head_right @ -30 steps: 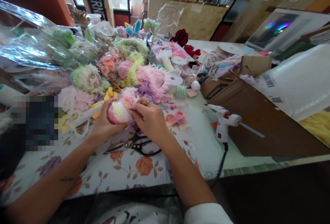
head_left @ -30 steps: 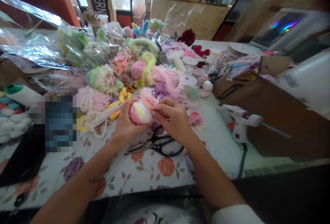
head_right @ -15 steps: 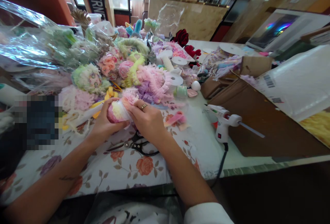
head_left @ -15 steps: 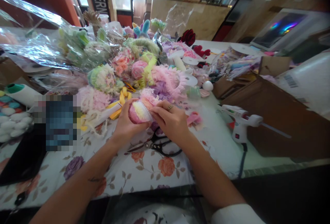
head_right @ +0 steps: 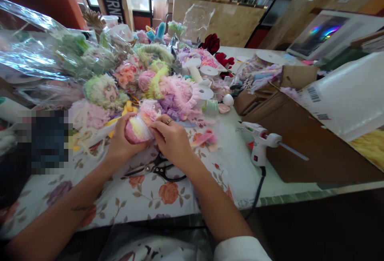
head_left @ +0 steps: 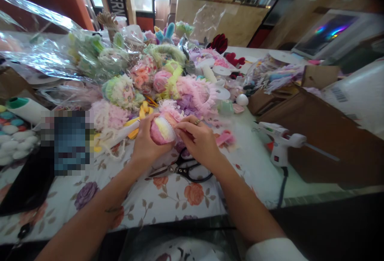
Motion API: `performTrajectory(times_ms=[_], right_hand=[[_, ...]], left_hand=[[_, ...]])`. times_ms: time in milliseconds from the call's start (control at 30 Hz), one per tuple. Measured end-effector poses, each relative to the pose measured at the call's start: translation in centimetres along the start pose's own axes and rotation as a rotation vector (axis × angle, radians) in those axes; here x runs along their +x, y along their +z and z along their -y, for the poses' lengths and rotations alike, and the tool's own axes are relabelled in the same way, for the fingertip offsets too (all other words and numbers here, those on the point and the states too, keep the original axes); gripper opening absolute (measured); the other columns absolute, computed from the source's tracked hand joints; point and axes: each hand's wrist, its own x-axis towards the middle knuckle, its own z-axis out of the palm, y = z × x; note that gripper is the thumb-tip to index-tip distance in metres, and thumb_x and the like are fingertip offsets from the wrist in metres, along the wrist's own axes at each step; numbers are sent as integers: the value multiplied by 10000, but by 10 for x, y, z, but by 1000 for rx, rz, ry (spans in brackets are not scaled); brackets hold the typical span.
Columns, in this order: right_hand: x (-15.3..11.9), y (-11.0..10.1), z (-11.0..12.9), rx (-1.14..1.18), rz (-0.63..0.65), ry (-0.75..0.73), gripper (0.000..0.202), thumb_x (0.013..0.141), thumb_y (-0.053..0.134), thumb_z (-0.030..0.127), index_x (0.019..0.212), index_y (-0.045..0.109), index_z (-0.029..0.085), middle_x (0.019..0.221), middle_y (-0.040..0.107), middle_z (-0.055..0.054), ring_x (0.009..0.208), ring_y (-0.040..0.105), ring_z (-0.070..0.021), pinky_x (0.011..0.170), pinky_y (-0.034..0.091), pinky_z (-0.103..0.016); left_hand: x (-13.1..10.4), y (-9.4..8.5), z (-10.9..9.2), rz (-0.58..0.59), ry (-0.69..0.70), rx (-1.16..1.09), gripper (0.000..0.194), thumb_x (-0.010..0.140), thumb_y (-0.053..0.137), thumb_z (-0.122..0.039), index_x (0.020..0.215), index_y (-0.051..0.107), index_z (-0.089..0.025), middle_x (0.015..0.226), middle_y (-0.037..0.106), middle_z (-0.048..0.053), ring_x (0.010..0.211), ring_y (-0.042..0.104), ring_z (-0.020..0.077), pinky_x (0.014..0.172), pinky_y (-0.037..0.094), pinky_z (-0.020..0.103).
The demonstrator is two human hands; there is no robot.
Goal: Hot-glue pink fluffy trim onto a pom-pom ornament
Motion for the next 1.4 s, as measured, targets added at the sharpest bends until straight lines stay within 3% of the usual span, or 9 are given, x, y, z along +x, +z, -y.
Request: performTrajectory(times_ms=[233, 433, 700, 900, 1100, 1400], right_hand=[[-3, 5, -9, 60, 9, -41, 200, 977, 541, 156, 994, 736, 199, 962, 679, -64, 825, 665, -147, 729, 532, -261], [1, -1, -2, 142, -50, 71, 160, 953, 573, 179, 946, 728, 215, 927, 641, -52, 837, 638, -158, 711, 527, -270], [-1, 8, -5, 144, -14, 47, 189, 961, 552, 162, 953, 737, 204, 945, 618, -50, 834, 624, -144, 722, 515, -260], [1, 2, -4, 173, -61, 123, 148, 933, 607, 198, 923, 754, 209, 883, 621, -37, 805, 615, -154, 677, 509, -267], [-1, 8, -4, 172, -49, 126, 162, 937, 598, 208, 928, 759, 216, 913, 623, -43, 864, 635, -173, 750, 533, -300], [2, 4, 1, 216, -58, 234, 144, 906, 623, 212, 882, 763, 189, 860, 618, -28, 738, 593, -140, 631, 491, -253]], left_hand=[[-1, 1, 3, -14, 39, 46, 742, 602, 834, -276, 1267, 504, -278, 1302, 588, 65, 1270, 546, 294, 1100, 423, 481], [-1, 1, 0, -16, 102, 100, 746, 608, 832, -271, 1274, 496, -285, 1268, 592, 60, 1254, 550, 298, 1088, 433, 476], [-3, 0, 1, -45, 177, 189, 752, 609, 822, -238, 1280, 482, -274, 1256, 576, 80, 1219, 559, 308, 1051, 458, 490], [-3, 1, -1, -33, 203, 206, 760, 619, 835, -269, 1290, 479, -284, 1280, 573, 83, 1232, 554, 311, 1058, 460, 497], [-6, 2, -1, -50, 195, 259, 779, 609, 827, -257, 1308, 486, -283, 1302, 560, 99, 1249, 549, 336, 1047, 473, 515], [-8, 1, -1, -76, 273, 373, 790, 626, 837, -300, 1338, 498, -256, 1285, 575, 136, 1221, 562, 375, 1014, 485, 537]])
